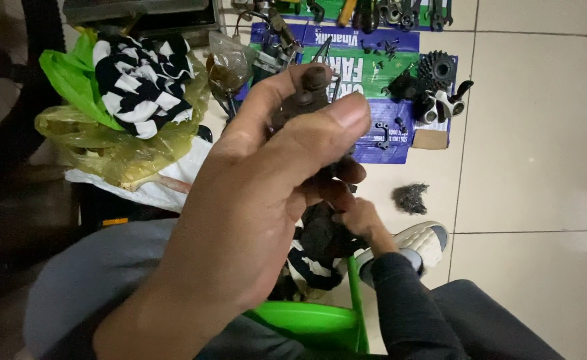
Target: The person sits on a low stool and cleans a black bicycle derailleur using a steel wool pad. They scrub the component thoroughly, rotating it to clean different sides and crevices, and occasionally wipe it with a black cloth.
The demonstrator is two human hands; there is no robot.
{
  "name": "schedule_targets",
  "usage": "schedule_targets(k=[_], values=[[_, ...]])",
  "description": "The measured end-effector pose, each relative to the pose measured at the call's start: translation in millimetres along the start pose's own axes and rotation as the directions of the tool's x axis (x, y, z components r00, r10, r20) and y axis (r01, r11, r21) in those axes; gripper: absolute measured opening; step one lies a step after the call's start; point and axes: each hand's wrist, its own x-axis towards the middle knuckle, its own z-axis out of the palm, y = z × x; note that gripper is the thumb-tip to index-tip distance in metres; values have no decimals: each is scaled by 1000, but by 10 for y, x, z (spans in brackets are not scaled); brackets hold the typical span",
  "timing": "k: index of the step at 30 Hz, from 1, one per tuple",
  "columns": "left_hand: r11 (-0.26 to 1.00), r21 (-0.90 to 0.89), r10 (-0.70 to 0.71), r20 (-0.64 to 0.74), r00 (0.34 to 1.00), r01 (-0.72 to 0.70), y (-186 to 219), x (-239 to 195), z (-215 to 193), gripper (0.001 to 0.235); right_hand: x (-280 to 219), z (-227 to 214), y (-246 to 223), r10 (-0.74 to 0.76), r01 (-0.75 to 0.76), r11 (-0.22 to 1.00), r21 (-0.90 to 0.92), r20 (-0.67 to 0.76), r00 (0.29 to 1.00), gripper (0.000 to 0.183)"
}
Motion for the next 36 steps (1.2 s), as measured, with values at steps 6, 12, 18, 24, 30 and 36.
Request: schedule_targets(k=[6, 12, 18, 24, 30, 36], values=[[997, 72, -19, -103, 995, 26, 87, 9, 185, 83, 745, -96, 542, -230, 163, 960, -229, -304, 924, 45], [967, 254, 27, -44, 999, -15, 139, -13, 200, 75, 671, -11, 202, -220, 223, 974, -37, -381, 898, 37], [847, 497, 275, -109, 955, -187, 64, -66, 249, 82, 466, 14, 81, -135, 234, 950, 206, -403, 905, 29], [597, 732, 490, -8, 872, -329, -12, -77, 270, 88, 43, -19, 19, -22, 209, 871, 445, -389, 921, 24], [496, 765, 503, 133, 854, -411, 3, -77, 250, 103, -506, -211, -170, 94, 188, 728, 659, -368, 925, 22], [728, 632, 257, 105, 961, -264, 150, -91, 349, 120, -1784, -1221, -710, -113, 437, 191, 879, -423, 899, 16]])
